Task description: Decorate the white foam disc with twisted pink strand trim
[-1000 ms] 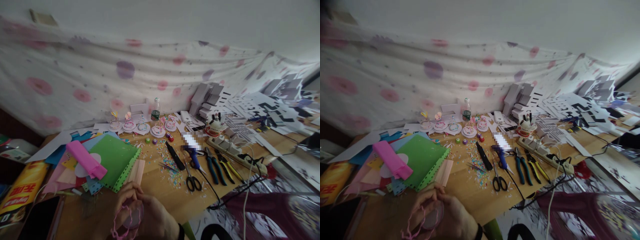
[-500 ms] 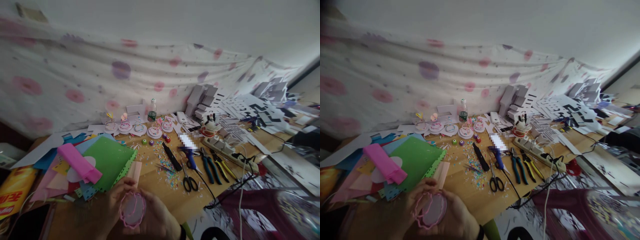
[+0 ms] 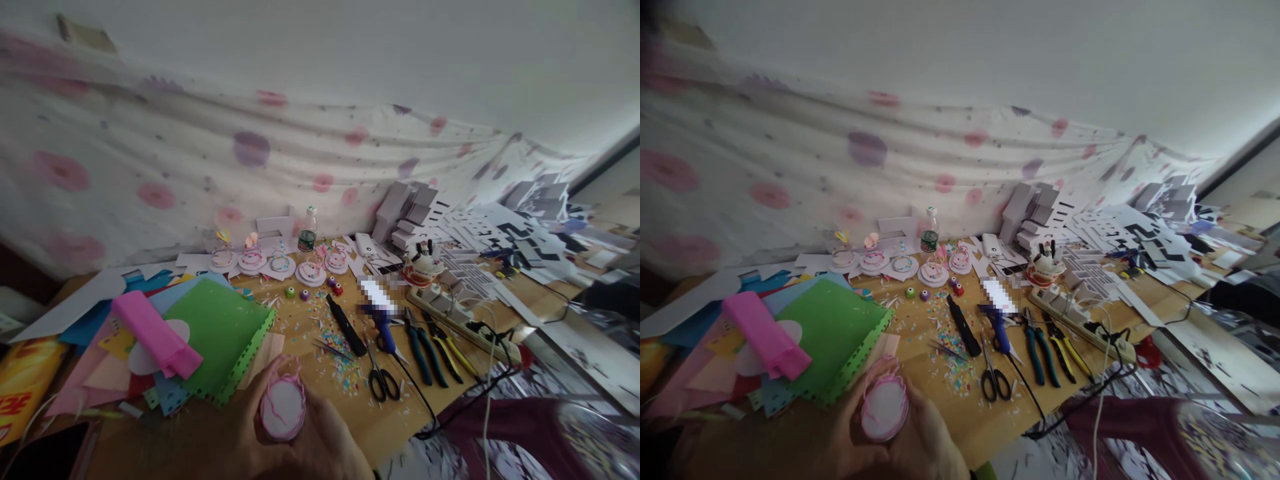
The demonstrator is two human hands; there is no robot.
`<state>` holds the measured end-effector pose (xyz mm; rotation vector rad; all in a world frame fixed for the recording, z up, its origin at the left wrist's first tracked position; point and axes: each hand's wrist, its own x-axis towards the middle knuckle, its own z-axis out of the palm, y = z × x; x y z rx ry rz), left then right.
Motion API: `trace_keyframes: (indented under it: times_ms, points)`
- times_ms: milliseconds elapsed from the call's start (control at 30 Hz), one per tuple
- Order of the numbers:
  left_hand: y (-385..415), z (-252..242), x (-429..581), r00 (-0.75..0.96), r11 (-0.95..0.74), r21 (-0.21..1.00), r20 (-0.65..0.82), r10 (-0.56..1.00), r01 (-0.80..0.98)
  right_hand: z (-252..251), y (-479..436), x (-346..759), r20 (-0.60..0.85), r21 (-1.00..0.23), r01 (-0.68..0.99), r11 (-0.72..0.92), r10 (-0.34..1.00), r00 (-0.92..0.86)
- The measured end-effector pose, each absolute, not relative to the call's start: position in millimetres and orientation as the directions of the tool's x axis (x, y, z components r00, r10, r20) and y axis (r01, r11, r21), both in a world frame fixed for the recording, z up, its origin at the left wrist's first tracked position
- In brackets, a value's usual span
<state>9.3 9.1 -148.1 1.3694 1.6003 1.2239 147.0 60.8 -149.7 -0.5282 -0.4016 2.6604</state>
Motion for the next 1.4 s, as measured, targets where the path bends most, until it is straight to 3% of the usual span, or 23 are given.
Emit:
trace_keyframes:
  times_ms: [200,267,333,433,533,767,933,1100,1267,1400]
  points:
    - [6,-143,5,-0.262,-0.012,0.946,0.103,0.96,0.324,-138,61,142,-0.261,-0.646,-0.236,-0.726,0.501,-0.825]
    - [4,-147,0,-0.309,0.01,0.954,0.087,0.947,0.3,-131,72,145,-0.26,-0.873,-0.089,-0.479,0.612,-0.747]
    - [2,-148,-6,-0.358,0.024,0.969,0.068,0.931,0.247,-124,97,147,-0.167,-0.973,0.225,-0.045,0.812,-0.559]
    - [-4,-144,-18,-0.378,0.036,0.983,0.036,0.925,0.18,-115,153,137,-0.057,-0.893,0.427,0.14,0.908,-0.416]
    - [-9,-138,-31,-0.36,0.038,0.977,0.04,0.932,0.208,-111,202,111,0.04,-0.738,0.62,0.268,0.933,-0.357]
    - [-19,-120,-40,-0.497,0.059,0.971,0.066,0.865,0.231,-125,233,67,0.049,-0.322,0.885,0.336,0.939,-0.339]
    - [-23,-112,-42,-0.529,0.084,0.956,0.081,0.845,0.28,-133,238,63,0.022,-0.309,0.894,0.325,0.942,-0.335]
    - [-25,-119,-40,-0.536,0.111,0.91,0.134,0.833,0.4,-124,242,69,0.02,-0.545,0.784,0.297,0.939,-0.342]
    - [-32,-144,-29,-0.526,0.112,0.871,0.182,0.831,0.478,-125,200,113,0.016,-0.88,0.441,0.176,0.939,-0.343]
    - [-37,-172,-15,-0.465,0.138,0.881,0.101,0.879,0.453,-144,133,164,-0.111,-0.986,0.15,-0.074,0.959,-0.259]
